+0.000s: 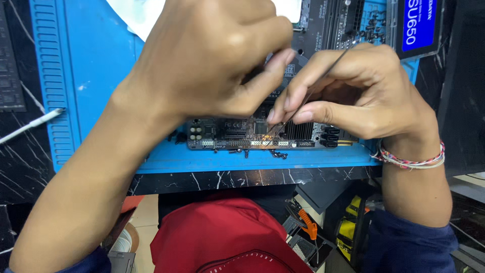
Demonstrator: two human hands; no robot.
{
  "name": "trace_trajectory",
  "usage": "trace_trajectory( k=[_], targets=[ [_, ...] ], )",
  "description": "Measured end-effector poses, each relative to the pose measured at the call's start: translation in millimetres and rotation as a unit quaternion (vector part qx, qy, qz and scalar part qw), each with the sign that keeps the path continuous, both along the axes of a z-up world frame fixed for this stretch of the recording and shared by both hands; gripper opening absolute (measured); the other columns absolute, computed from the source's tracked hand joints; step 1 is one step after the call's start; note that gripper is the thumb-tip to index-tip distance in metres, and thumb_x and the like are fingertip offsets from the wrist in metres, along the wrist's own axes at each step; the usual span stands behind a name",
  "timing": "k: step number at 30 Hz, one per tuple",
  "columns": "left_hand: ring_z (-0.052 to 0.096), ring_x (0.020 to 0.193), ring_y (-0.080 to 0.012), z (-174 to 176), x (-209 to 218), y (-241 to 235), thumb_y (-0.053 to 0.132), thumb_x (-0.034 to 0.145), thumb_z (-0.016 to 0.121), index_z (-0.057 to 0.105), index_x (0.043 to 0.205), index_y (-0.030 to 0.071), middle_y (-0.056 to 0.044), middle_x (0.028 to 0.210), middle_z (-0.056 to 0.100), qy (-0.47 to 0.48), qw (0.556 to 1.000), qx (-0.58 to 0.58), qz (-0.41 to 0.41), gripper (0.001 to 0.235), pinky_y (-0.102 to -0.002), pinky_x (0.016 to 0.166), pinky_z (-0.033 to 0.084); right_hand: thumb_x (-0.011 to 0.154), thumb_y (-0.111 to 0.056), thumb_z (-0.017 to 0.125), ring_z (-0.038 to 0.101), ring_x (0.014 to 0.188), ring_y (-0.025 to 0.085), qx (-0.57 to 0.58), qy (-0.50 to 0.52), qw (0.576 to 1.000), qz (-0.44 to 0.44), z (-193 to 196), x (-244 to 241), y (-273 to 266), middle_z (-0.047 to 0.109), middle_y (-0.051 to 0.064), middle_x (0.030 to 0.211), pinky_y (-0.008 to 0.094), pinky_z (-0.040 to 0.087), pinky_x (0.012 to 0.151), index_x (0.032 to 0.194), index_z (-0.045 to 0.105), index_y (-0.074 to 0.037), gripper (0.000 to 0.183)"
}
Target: The person uses tweezers to pick at small components on a motherboard and then wipes the surface with a white cloth. The person continues to clean the board by wiping different areas with the cloth.
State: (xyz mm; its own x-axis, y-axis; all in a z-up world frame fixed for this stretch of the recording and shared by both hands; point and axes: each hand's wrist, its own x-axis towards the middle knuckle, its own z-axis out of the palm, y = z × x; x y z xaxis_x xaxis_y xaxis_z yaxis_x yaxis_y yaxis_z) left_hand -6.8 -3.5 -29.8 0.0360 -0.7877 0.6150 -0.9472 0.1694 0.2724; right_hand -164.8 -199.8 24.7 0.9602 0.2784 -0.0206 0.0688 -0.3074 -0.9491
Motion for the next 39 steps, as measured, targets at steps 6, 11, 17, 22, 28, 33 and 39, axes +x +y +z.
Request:
trace_trajectory(
  k=[6, 11, 17, 22, 28, 33, 39],
  targets=[
    [0.063, 0.073, -0.0325, -3, -1, 3, 0.022, 0.116, 0.076, 0.055, 0.086, 0.013, -0.003, 0.083, 0.059, -0.105, 0.991, 0.067, 0.048, 0.038, -0.047, 0.057, 0.042, 0.094, 0.008, 0.068, 0.088, 0.096, 0.037, 0.024, -0.008, 1.0, -0.009, -5, -3, -2, 0.074, 0.025, 0.096, 0.037, 0.079, 0.085, 0.096, 0.061, 0.01, 0.007],
    [0.058, 0.073, -0.0318, 8, -7, 13, 0.021, 0.122, 0.076, 0.054, 0.085, 0.013, -0.004, 0.084, 0.056, -0.119, 0.987, 0.09, 0.057, 0.044, -0.046, 0.058, 0.037, 0.102, 0.0, 0.058, 0.085, 0.104, 0.039, 0.099, 0.035, 0.994, -0.008, -14, -6, 0, 0.074, 0.031, 0.104, 0.041, 0.077, 0.094, 0.108, 0.05, 0.007, 0.012],
    [0.061, 0.088, -0.0345, 42, -42, 47, 0.011, 0.128, 0.078, 0.066, 0.103, 0.01, -0.007, 0.102, 0.066, -0.068, 0.989, 0.099, 0.084, 0.028, -0.05, 0.091, 0.039, 0.104, -0.003, 0.057, 0.084, 0.097, 0.035, 0.114, 0.01, 0.993, -0.009, -19, -9, 1, 0.073, 0.03, 0.102, 0.039, 0.076, 0.091, 0.112, 0.046, 0.005, 0.016],
    [0.07, 0.107, -0.0395, 37, -44, 65, -0.006, 0.126, 0.085, 0.079, 0.123, 0.004, -0.012, 0.123, 0.076, -0.034, 0.99, 0.067, 0.12, 0.012, -0.053, 0.1, 0.039, 0.104, 0.001, 0.057, 0.085, 0.101, 0.038, 0.109, 0.007, 0.994, -0.013, -16, -10, 3, 0.074, 0.031, 0.104, 0.038, 0.076, 0.089, 0.112, 0.048, 0.008, 0.014],
    [0.061, 0.105, -0.043, 29, -74, 73, -0.003, 0.11, 0.072, 0.077, 0.117, 0.003, -0.018, 0.124, 0.076, 0.0, 0.985, 0.03, 0.173, 0.011, -0.056, 0.098, 0.034, 0.103, 0.001, 0.057, 0.087, 0.105, 0.043, 0.118, -0.022, 0.993, -0.021, -13, -10, 8, 0.075, 0.033, 0.106, 0.039, 0.079, 0.086, 0.109, 0.051, 0.01, 0.012],
    [0.064, 0.107, -0.0333, 16, -112, 71, 0.014, 0.103, 0.079, 0.081, 0.11, 0.009, -0.01, 0.118, 0.075, 0.046, 0.969, 0.043, 0.239, 0.008, -0.053, 0.104, 0.036, 0.103, 0.004, 0.057, 0.086, 0.104, 0.039, 0.101, -0.005, 0.995, -0.01, -12, -8, 8, 0.076, 0.03, 0.104, 0.038, 0.079, 0.089, 0.106, 0.052, 0.009, 0.008],
    [0.065, 0.108, -0.0315, 7, -112, 73, 0.018, 0.104, 0.079, 0.081, 0.106, 0.011, -0.006, 0.115, 0.077, 0.046, 0.97, 0.043, 0.235, 0.008, -0.051, 0.106, 0.036, 0.101, 0.005, 0.058, 0.087, 0.103, 0.04, 0.08, -0.015, 0.997, -0.012, -16, -7, 8, 0.074, 0.029, 0.101, 0.039, 0.079, 0.089, 0.102, 0.055, 0.012, 0.008]
  ],
)
